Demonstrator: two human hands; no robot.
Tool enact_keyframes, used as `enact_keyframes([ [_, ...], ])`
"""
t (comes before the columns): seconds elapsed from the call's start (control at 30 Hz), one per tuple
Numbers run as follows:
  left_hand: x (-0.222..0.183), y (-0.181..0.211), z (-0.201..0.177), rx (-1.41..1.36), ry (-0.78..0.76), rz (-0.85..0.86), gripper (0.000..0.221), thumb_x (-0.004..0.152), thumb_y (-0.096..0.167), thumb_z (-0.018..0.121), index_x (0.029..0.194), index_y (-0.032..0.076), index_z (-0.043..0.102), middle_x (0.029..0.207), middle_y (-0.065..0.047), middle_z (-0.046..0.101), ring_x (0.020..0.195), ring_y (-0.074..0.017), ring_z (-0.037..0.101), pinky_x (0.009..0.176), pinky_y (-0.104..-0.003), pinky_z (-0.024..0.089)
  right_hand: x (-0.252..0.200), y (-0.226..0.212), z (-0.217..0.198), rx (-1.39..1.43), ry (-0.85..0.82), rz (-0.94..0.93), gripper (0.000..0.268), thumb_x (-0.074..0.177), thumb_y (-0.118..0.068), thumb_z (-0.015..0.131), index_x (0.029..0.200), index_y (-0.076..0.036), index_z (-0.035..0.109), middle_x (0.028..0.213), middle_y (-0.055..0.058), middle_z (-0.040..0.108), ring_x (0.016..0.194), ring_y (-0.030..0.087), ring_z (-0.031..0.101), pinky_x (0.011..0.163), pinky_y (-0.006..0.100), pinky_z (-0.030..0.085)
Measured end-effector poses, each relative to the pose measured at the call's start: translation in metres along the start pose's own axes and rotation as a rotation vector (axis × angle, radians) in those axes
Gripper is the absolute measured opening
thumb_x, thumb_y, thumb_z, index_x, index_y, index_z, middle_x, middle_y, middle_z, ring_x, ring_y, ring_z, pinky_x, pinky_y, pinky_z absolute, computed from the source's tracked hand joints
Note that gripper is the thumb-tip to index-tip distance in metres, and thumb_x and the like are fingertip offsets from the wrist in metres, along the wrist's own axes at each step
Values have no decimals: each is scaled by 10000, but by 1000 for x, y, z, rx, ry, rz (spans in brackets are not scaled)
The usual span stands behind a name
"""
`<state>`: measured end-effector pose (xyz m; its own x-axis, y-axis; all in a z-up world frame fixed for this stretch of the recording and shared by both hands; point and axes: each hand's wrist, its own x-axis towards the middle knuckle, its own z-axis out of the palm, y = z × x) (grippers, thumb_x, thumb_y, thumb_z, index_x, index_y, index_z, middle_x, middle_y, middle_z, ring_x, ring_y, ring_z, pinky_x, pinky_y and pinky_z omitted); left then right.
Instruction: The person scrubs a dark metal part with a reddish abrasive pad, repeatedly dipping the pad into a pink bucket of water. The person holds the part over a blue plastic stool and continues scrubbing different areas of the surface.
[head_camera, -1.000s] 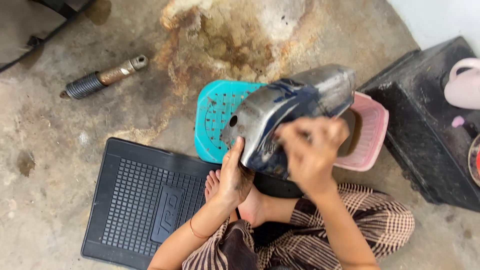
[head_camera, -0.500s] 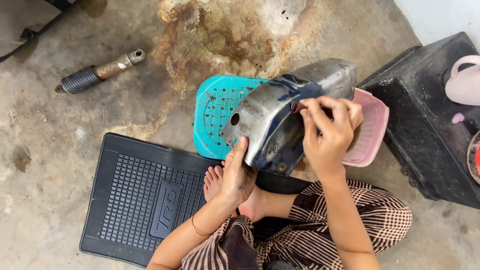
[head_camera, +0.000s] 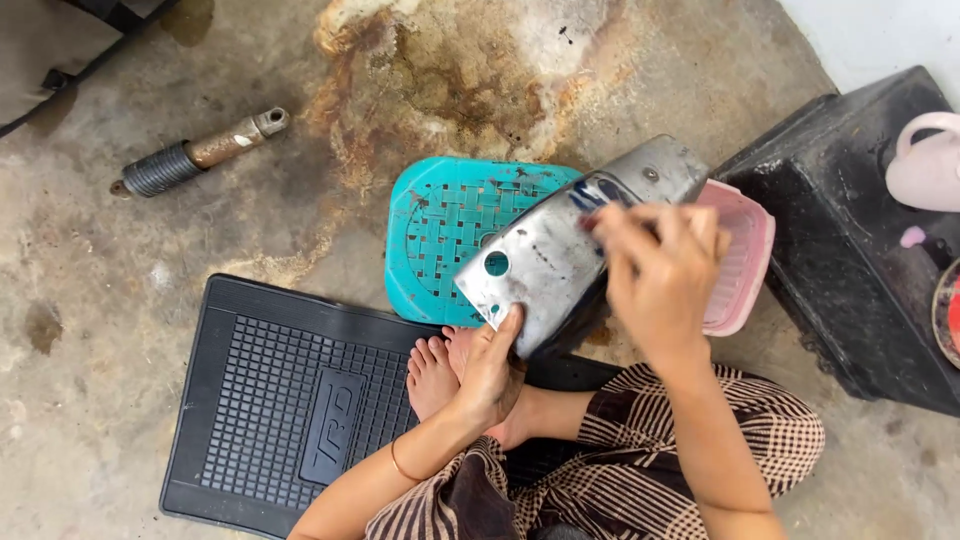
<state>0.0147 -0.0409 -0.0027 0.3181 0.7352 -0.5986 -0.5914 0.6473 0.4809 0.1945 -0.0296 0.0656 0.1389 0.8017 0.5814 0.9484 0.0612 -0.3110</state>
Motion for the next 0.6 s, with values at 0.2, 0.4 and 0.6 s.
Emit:
enact_keyframes([
  [0.2,4,12,0,-9,-16,5,306,985,283,694,853,13,748,838,-187,786,768,-285,787,705,-447,645,-20,-29,-12,121,-10,114,83,993,-148,732,1029,-107,795,964,64,649,906,312,532,866,411,424],
  [0.4,-1,22,4,-73,-17,15,337,988,237,696,774,-23,723,770,-194,761,727,-291,783,689,-424,636,-17,-47,-3,22,105,97,103,1016,-120,706,974,-101,799,897,75,599,884,292,472,851,404,391],
  [0.6,2,21,8,-120,-11,26,354,980,226,715,748,-40,699,752,-198,749,714,-285,774,703,-444,627,-10,-22,7,-25,167,87,148,1076,-162,694,1039,-62,797,930,93,595,905,313,487,845,397,402],
])
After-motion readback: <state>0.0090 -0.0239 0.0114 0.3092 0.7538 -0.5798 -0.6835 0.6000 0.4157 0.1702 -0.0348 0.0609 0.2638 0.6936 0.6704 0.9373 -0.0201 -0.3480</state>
